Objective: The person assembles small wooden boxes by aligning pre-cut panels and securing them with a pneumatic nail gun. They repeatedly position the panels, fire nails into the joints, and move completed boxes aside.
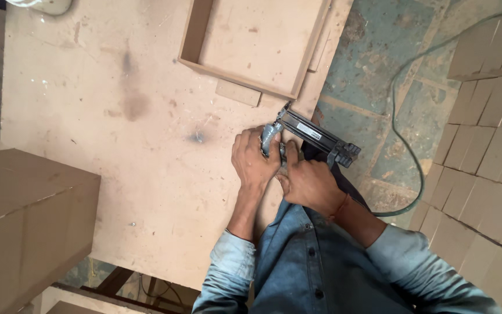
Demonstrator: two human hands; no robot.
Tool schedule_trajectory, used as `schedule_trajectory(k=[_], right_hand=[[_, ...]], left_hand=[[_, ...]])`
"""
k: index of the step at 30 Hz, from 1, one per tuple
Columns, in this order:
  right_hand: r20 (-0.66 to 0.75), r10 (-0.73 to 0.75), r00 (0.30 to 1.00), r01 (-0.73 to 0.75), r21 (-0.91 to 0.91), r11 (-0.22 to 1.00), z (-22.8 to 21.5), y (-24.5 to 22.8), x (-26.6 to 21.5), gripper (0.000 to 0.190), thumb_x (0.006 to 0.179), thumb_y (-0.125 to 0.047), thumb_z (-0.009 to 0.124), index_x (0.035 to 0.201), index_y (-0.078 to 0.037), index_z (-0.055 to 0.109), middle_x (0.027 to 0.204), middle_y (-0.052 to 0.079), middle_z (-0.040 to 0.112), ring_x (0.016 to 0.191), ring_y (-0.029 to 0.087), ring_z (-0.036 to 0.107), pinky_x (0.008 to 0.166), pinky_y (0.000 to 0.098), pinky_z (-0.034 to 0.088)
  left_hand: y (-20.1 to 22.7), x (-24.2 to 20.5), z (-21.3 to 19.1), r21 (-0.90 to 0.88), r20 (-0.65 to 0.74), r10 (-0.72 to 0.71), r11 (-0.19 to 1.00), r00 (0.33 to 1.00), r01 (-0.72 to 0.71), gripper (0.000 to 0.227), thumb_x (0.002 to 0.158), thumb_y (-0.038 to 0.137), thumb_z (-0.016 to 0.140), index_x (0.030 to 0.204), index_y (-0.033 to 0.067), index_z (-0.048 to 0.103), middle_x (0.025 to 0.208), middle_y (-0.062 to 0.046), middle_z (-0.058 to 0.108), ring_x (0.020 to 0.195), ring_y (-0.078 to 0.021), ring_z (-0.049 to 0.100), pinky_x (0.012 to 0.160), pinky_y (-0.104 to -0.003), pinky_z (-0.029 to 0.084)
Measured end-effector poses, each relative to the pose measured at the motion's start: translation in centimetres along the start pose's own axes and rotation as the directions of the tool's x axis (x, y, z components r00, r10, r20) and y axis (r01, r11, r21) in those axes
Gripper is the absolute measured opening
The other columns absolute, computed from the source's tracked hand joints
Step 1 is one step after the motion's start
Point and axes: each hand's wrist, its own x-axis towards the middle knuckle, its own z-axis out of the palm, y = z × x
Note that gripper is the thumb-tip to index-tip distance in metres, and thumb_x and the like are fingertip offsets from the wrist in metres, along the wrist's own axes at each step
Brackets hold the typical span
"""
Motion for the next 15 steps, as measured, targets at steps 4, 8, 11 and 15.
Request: schedule_trajectory(k=[4, 8, 11, 15], right_hand=[[0.038, 0.027, 0.999, -0.027, -0.015, 1.000, -0.5, -0.4, 0.3, 0.082, 0.085, -0.034, 0.071, 0.140, 0.015, 0.034, 0.110, 0.033, 0.066, 0.064, 0.042, 0.072, 0.056, 0.0495, 0.059], [0.007, 0.005, 1.000, -0.005, -0.051, 0.999, -1.2, -0.9, -0.4, 0.081, 0.084, -0.034, 0.071, 0.137, 0.015, 0.035, 0.107, 0.034, 0.067, 0.064, 0.041, 0.073, 0.054, 0.0487, 0.060], [0.026, 0.026, 0.999, -0.025, -0.049, 0.998, -1.5, -1.1, -0.6, 0.083, 0.086, -0.035, 0.069, 0.142, 0.016, 0.033, 0.097, 0.031, 0.070, 0.065, 0.040, 0.073, 0.056, 0.0480, 0.060], [-0.040, -0.031, 0.999, 0.032, 0.006, 0.999, -1.9, -1.1, -1.6, 0.084, 0.085, -0.033, 0.069, 0.141, 0.018, 0.033, 0.097, 0.031, 0.070, 0.063, 0.040, 0.072, 0.055, 0.0471, 0.059]], left_hand=[[0.4, 0.6, -0.5, -0.004, -0.016, 0.015, 1.000, 1.000, -0.015, 0.030, 0.087, 0.028, 0.076, 0.106, 0.0047, 0.075, 0.096, -0.012, 0.069, 0.088, -0.0335, 0.063, 0.080, -0.043, 0.051], [1.4, 0.6, -1.2, -0.013, -0.028, 0.031, 0.999, 0.999, -0.031, 0.030, 0.088, 0.028, 0.076, 0.107, 0.0045, 0.074, 0.097, -0.012, 0.069, 0.090, -0.0330, 0.063, 0.081, -0.043, 0.051], [1.6, 0.7, -1.6, -0.029, -0.058, 0.048, 0.998, 0.997, -0.049, 0.030, 0.089, 0.028, 0.075, 0.108, 0.0042, 0.074, 0.099, -0.012, 0.069, 0.091, -0.0324, 0.063, 0.081, -0.042, 0.051], [2.2, 0.2, -2.2, -0.036, -0.076, 0.056, 0.998, 0.996, -0.058, 0.031, 0.090, 0.027, 0.075, 0.109, 0.0037, 0.073, 0.099, -0.011, 0.070, 0.090, -0.0318, 0.063, 0.081, -0.042, 0.051]])
